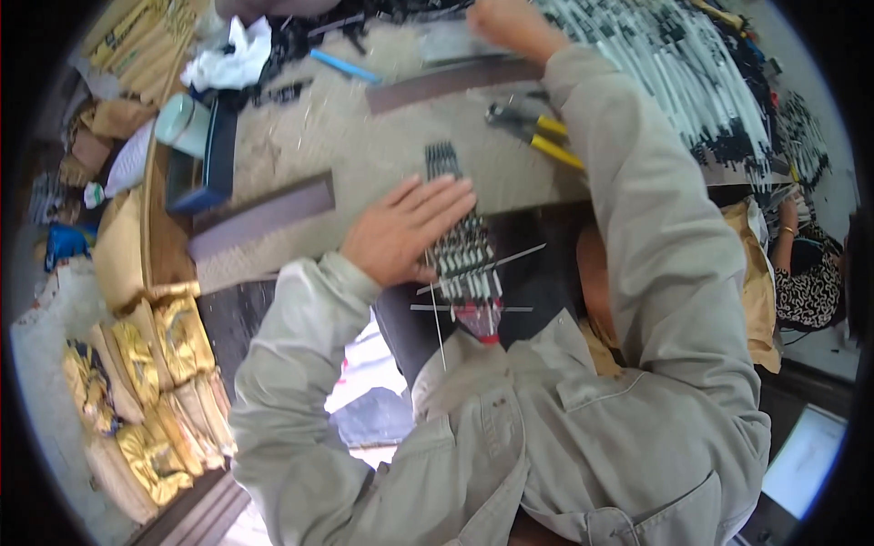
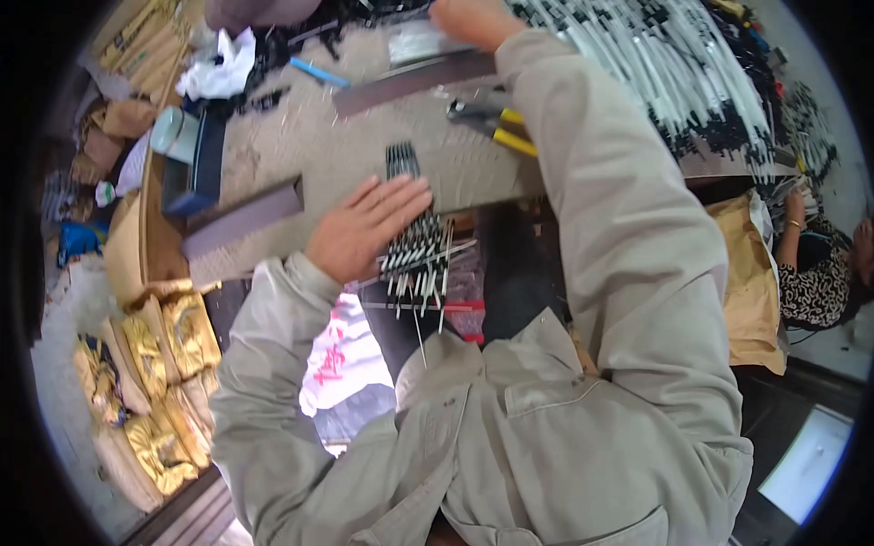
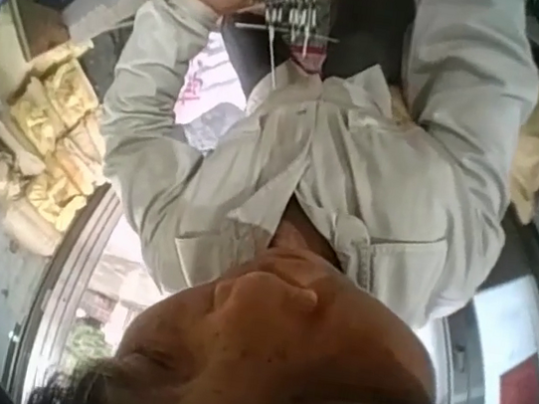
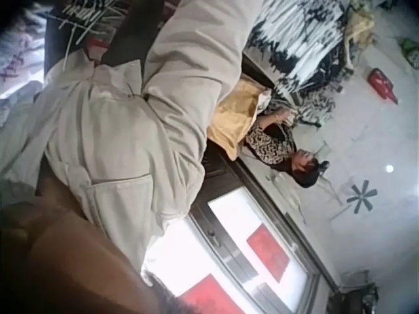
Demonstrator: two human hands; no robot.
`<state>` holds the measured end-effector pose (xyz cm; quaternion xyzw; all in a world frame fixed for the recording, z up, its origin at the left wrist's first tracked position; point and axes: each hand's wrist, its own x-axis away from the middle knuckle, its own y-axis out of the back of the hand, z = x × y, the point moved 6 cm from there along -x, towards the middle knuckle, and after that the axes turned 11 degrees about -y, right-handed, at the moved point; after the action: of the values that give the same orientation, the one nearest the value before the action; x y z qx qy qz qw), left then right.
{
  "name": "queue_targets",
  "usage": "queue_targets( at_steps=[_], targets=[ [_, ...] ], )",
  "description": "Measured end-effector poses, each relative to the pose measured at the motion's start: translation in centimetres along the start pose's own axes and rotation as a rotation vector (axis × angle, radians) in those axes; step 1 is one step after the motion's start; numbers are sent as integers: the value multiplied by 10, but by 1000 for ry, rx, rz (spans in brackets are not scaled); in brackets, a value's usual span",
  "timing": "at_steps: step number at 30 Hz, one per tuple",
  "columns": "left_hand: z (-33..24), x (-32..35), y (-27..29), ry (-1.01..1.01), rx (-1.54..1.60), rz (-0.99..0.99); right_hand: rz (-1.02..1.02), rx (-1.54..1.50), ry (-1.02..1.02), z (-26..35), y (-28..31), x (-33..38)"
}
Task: Assembling bundles of wires into plastic connector housings and securing them using pliers at a factory workbench.
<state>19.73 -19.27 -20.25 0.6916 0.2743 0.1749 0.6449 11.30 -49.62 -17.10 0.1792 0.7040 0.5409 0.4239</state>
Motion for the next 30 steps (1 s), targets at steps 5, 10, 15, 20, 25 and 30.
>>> queue_targets(
  at_steps=[5,10,15,20,25,30],
  targets=[
    [-2,12,-4,4,-43,-12,44,-23,114,36,5,16],
    [-7,9,-4,-11,-41,-41,46,-25,49,25,10,20],
    [-9,10,-7,-8,-49,-21,-114,-167,60,47,48,52],
    [-11,8,1,0,-34,-70,71,-715,172,98,87,158],
    [-10,1,6,2,19,-65,167,-845,-20,79,64,180],
    [-9,5,6,25,8,-30,10,-965,-125,64,97,108]
  ],
)
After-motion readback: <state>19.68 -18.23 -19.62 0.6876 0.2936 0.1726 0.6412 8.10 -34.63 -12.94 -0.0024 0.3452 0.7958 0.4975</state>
